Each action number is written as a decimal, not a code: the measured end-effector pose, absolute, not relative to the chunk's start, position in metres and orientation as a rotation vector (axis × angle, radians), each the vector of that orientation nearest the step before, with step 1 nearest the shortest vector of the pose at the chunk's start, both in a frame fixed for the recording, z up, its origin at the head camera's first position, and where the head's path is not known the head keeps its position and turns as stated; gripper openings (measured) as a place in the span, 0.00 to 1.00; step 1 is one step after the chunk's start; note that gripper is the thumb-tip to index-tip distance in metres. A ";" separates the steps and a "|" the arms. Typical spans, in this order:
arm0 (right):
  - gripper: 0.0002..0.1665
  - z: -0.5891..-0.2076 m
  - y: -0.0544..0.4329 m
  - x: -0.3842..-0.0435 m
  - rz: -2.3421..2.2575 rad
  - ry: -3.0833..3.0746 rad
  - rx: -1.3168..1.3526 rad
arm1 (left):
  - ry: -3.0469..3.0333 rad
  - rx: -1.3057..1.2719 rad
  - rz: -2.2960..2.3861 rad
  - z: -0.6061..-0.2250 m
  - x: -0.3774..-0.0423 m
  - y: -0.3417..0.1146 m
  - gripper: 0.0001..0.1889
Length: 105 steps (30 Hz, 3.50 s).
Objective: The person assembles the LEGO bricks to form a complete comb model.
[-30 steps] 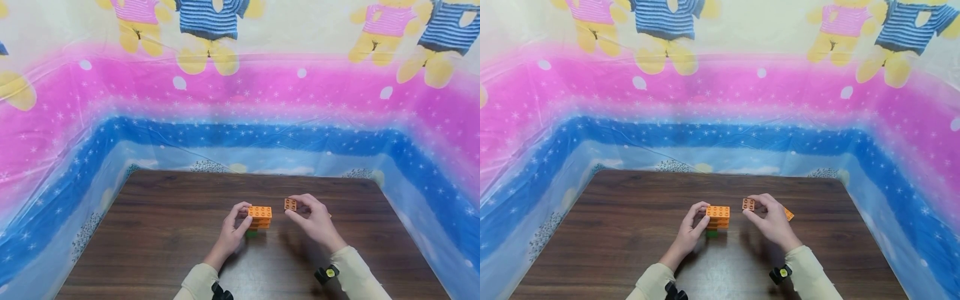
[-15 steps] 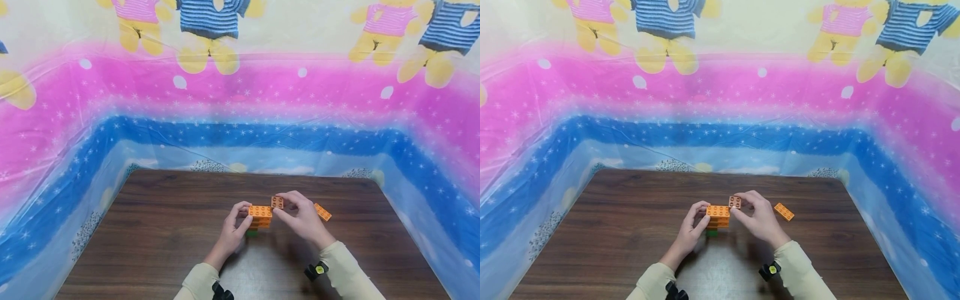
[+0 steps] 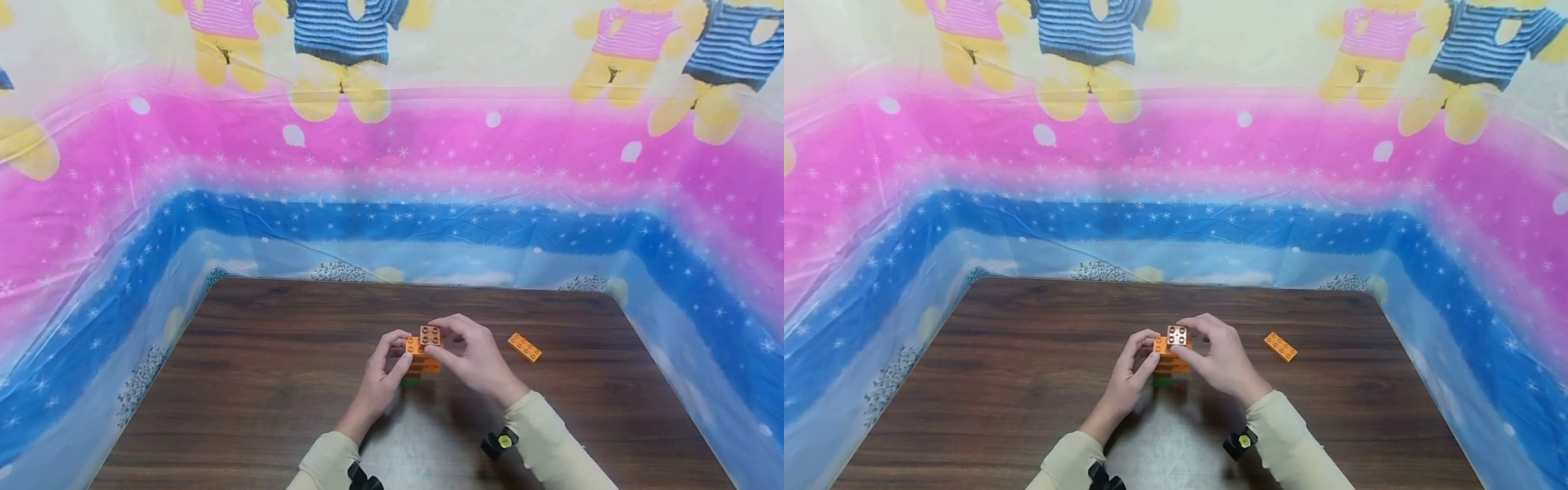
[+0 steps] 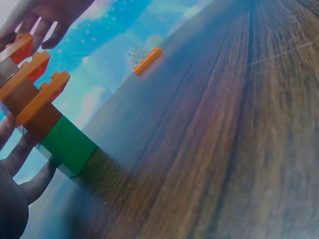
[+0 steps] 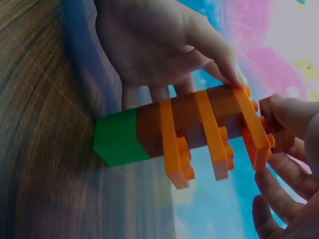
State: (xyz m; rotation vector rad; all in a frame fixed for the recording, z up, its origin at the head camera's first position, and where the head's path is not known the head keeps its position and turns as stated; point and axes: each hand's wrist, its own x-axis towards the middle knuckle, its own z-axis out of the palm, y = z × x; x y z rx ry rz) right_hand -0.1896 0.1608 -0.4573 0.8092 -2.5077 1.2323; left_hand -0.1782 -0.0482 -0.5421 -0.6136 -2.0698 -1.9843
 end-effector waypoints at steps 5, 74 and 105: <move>0.20 -0.457 0.155 -0.188 1.236 -2.520 0.807 | -2.073 -0.607 -1.980 -0.541 -0.177 -0.048 0.17; 0.26 -0.457 0.145 -0.189 1.138 -2.563 0.866 | -2.051 -0.605 -1.977 -0.530 -0.177 -0.051 0.23; 0.16 -0.468 0.143 -0.187 1.374 -2.505 0.812 | -2.005 -0.659 -1.957 -0.528 -0.178 -0.049 0.17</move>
